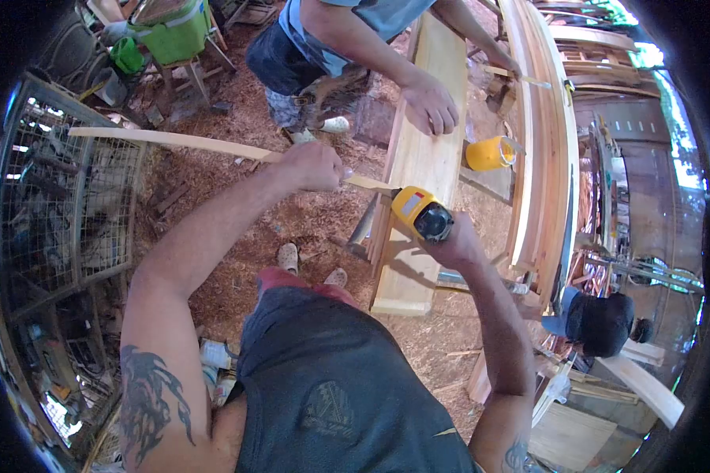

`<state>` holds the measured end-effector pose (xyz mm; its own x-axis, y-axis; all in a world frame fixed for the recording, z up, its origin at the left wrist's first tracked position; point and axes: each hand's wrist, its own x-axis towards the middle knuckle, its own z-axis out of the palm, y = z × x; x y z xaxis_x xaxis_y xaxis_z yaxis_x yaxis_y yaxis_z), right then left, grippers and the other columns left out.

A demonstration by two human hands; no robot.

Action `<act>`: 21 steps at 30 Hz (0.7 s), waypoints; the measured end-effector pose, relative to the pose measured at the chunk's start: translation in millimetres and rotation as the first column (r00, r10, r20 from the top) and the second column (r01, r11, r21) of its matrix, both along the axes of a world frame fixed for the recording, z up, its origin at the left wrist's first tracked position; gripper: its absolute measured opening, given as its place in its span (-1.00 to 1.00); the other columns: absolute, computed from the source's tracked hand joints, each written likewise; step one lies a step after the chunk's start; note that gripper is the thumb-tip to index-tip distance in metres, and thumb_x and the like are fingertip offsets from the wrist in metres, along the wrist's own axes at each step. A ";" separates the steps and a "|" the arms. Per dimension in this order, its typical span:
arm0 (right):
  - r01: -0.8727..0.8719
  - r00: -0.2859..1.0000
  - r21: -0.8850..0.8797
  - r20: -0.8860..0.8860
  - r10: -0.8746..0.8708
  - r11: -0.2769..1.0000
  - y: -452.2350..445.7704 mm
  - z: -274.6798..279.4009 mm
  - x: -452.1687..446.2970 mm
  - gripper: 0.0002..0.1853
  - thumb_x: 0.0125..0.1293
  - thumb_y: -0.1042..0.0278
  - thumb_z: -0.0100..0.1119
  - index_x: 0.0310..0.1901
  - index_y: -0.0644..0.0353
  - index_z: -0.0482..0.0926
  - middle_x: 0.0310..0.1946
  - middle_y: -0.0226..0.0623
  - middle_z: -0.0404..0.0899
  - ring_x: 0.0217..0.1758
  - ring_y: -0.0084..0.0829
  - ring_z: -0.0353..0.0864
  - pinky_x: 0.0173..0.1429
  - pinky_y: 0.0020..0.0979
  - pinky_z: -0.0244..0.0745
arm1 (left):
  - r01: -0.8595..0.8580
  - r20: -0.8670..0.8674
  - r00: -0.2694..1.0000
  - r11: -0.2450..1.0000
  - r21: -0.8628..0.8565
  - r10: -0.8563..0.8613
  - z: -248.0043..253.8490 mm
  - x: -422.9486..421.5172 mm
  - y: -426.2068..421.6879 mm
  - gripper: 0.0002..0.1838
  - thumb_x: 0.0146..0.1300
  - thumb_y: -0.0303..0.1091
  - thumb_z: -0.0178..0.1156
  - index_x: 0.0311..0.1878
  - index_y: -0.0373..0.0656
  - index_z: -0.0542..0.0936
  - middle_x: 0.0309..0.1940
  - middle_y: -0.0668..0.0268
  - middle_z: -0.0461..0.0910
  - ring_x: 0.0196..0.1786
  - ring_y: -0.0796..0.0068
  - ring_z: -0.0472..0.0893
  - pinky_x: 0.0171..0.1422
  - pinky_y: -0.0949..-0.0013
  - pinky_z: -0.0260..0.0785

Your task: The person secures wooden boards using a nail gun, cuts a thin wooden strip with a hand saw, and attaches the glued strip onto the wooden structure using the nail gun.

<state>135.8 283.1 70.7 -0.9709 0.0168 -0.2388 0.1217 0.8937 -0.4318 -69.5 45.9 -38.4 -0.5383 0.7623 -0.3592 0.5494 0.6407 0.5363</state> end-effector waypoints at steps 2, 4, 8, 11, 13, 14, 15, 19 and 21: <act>0.094 0.993 -0.062 0.080 -0.089 0.994 -4.4 7.2 1.2 -0.63 0.08 0.19 0.57 -0.11 0.16 0.74 -0.33 -0.08 0.78 -0.20 -0.09 0.83 -0.09 -0.19 0.73 | 0.014 0.008 1.000 1.000 -0.007 -0.014 -2.6 0.1 0.4 -0.56 0.44 0.16 0.13 -0.12 0.04 0.82 -0.25 0.06 0.76 -0.09 -0.03 0.73 0.11 -0.09 0.54; 0.110 0.994 0.034 -0.005 -0.110 0.993 -9.8 7.9 8.8 -0.59 0.02 0.27 0.53 -0.06 0.12 0.70 -0.29 -0.10 0.79 -0.17 -0.05 0.81 -0.06 -0.16 0.69 | 0.014 0.027 1.000 1.000 -0.015 -0.013 -0.7 -3.6 2.0 -0.56 0.45 0.16 0.13 -0.09 0.05 0.82 -0.25 0.06 0.76 -0.07 -0.03 0.73 0.14 -0.09 0.53; 0.300 0.953 -0.037 -0.031 -0.302 0.953 -12.5 8.1 45.8 -0.52 0.02 0.35 0.53 0.04 0.20 0.65 -0.23 -0.07 0.79 -0.13 -0.12 0.83 -0.04 -0.22 0.71 | 0.018 -0.084 0.996 1.000 0.012 -0.017 -3.6 1.2 -0.5 -0.55 0.45 0.16 0.12 -0.08 0.06 0.82 -0.26 0.07 0.76 -0.09 -0.02 0.73 0.12 -0.09 0.53; 0.412 0.906 -0.162 -0.031 -0.422 0.897 30.0 -28.7 106.2 -0.51 0.06 0.38 0.52 0.06 0.28 0.64 -0.20 -0.11 0.79 -0.13 -0.23 0.83 -0.02 -0.26 0.70 | -0.007 -0.084 0.996 1.000 0.014 0.008 1.7 2.5 -1.2 -0.54 0.43 0.17 0.14 -0.16 0.01 0.81 -0.24 0.08 0.75 -0.07 0.00 0.73 0.09 -0.09 0.53; 0.483 0.862 -0.224 -0.051 -0.505 0.847 38.6 -38.1 137.3 -0.53 0.08 0.43 0.49 0.06 0.31 0.64 -0.19 -0.15 0.79 -0.14 -0.31 0.81 -0.02 -0.29 0.69 | 0.001 -0.082 0.997 0.999 -0.038 -0.004 7.4 2.9 0.3 -0.53 0.42 0.18 0.14 -0.19 -0.02 0.79 -0.22 0.10 0.75 -0.06 -0.01 0.72 0.09 -0.08 0.52; 0.525 0.828 -0.239 -0.075 -0.555 0.817 35.8 -32.7 147.5 -0.55 0.09 0.45 0.47 0.05 0.31 0.64 -0.20 -0.18 0.78 -0.14 -0.35 0.80 -0.03 -0.31 0.69 | -0.018 -0.095 0.995 1.000 -0.012 0.017 5.4 3.8 -0.4 -0.54 0.42 0.17 0.15 -0.18 -0.02 0.77 -0.22 0.10 0.74 -0.05 -0.01 0.71 0.10 -0.08 0.51; 0.568 0.790 -0.256 -0.099 -0.605 0.782 30.5 -22.4 154.0 -0.58 0.11 0.48 0.45 0.04 0.32 0.64 -0.21 -0.21 0.77 -0.15 -0.39 0.79 -0.03 -0.32 0.68 | -0.034 -0.107 0.994 0.999 0.015 0.035 1.4 5.3 -2.4 -0.55 0.42 0.17 0.15 -0.17 -0.03 0.76 -0.22 0.10 0.74 -0.04 -0.01 0.71 0.11 -0.08 0.50; 0.777 0.533 -0.417 0.039 -0.845 0.471 61.6 -61.6 224.3 -0.71 0.16 0.51 0.38 -0.07 0.20 0.61 -0.39 -0.37 0.64 -0.42 -0.51 0.63 -0.38 -0.39 0.53 | -0.159 -0.094 0.980 0.978 0.135 0.173 18.5 24.2 -12.9 -0.58 0.41 0.12 0.22 -0.04 -0.05 0.70 -0.16 0.07 0.73 0.04 0.00 0.68 0.23 -0.08 0.45; 0.808 0.452 -0.462 0.087 -0.888 0.366 71.0 -73.7 248.0 -0.74 0.17 0.50 0.37 -0.09 0.16 0.60 -0.45 -0.42 0.59 -0.52 -0.55 0.57 -0.48 -0.41 0.46 | -0.136 -0.242 0.949 0.956 0.261 0.201 -7.3 31.8 -20.9 -0.59 0.36 0.07 0.28 0.04 -0.06 0.68 0.02 0.02 0.69 0.13 0.03 0.67 0.27 -0.05 0.47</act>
